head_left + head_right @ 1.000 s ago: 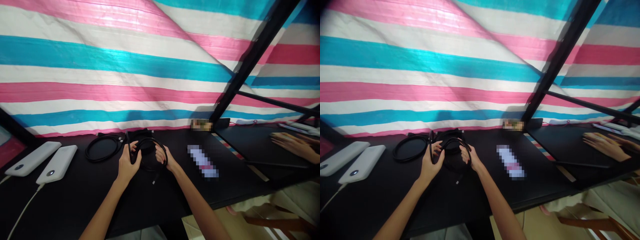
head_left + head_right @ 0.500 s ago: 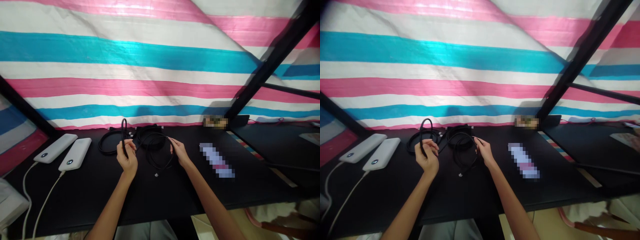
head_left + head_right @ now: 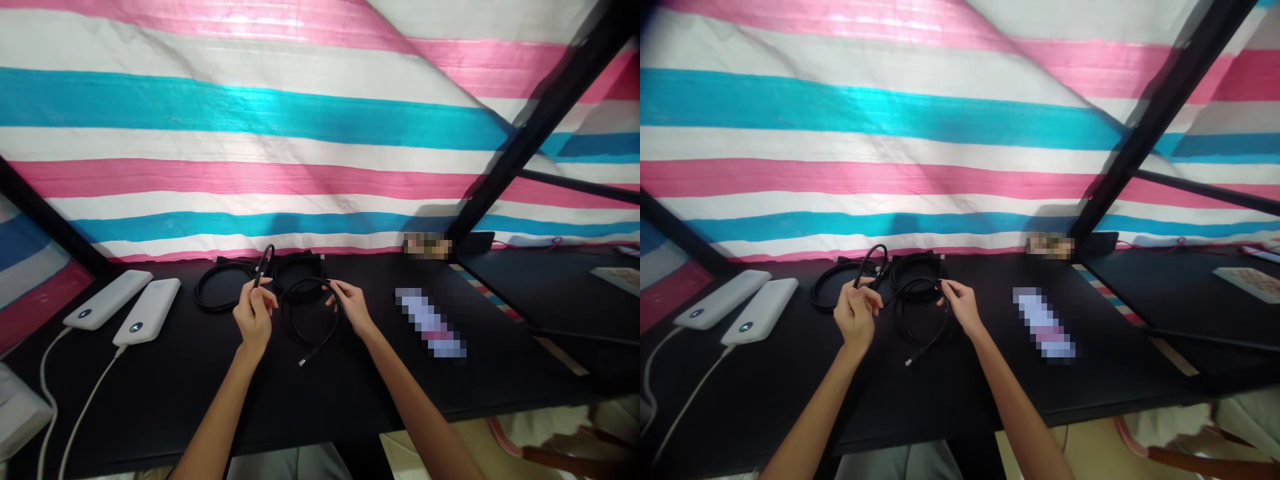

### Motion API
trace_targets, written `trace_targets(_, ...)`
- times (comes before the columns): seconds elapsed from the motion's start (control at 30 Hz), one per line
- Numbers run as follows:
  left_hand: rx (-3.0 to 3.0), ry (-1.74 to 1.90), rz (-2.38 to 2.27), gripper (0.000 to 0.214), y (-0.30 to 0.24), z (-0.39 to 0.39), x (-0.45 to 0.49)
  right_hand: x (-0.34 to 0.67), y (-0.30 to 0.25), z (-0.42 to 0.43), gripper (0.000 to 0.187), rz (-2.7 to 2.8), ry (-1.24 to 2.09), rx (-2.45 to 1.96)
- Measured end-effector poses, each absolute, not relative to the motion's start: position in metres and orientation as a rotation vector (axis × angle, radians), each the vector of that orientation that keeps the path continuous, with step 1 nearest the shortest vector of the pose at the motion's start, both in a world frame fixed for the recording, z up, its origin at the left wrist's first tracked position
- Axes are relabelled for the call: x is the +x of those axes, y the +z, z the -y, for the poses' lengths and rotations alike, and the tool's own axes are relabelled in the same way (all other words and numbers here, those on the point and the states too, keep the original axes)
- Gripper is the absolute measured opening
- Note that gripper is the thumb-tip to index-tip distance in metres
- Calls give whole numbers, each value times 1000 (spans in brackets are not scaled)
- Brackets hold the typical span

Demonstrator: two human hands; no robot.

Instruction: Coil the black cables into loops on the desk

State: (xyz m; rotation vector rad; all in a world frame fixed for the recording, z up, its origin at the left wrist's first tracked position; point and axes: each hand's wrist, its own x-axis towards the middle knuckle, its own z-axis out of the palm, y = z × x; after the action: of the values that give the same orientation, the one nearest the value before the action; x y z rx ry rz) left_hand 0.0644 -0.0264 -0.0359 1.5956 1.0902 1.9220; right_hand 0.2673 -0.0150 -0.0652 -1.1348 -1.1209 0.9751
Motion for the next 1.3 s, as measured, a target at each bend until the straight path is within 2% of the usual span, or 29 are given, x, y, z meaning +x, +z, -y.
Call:
trace_targets(0.17, 1743, 1702, -1044, 33, -41, 27, 67, 266, -63, 14, 36, 987, 1103, -1083)
trace_targets(0.3, 1635, 1556, -950, 45, -43, 26, 68, 271, -58, 15, 36, 868, 1128, -1050)
trace_targets(0.4, 1516, 1707, -1016, 49, -42, 27, 67, 276, -55, 15, 35, 787, 1099, -1003)
trace_targets(0.6, 1580, 2194, -1271, 54, -35, 28, 56, 288, -49, 14, 36, 685, 839, -1015)
trace_targets(0.87, 1308, 2518, -1544, 54, -21, 19, 32, 308, -36, 19, 37, 716, 588, -1009)
trace_targets(1.1, 998, 2560, -1440, 54, -10, 13, 21, 313, -24, 16, 31, 890, 519, -1025)
trace_targets(1.3, 1053, 2593, -1392, 54, 5, 10, 22, 300, 32, 22, 33, 1061, 607, -1044)
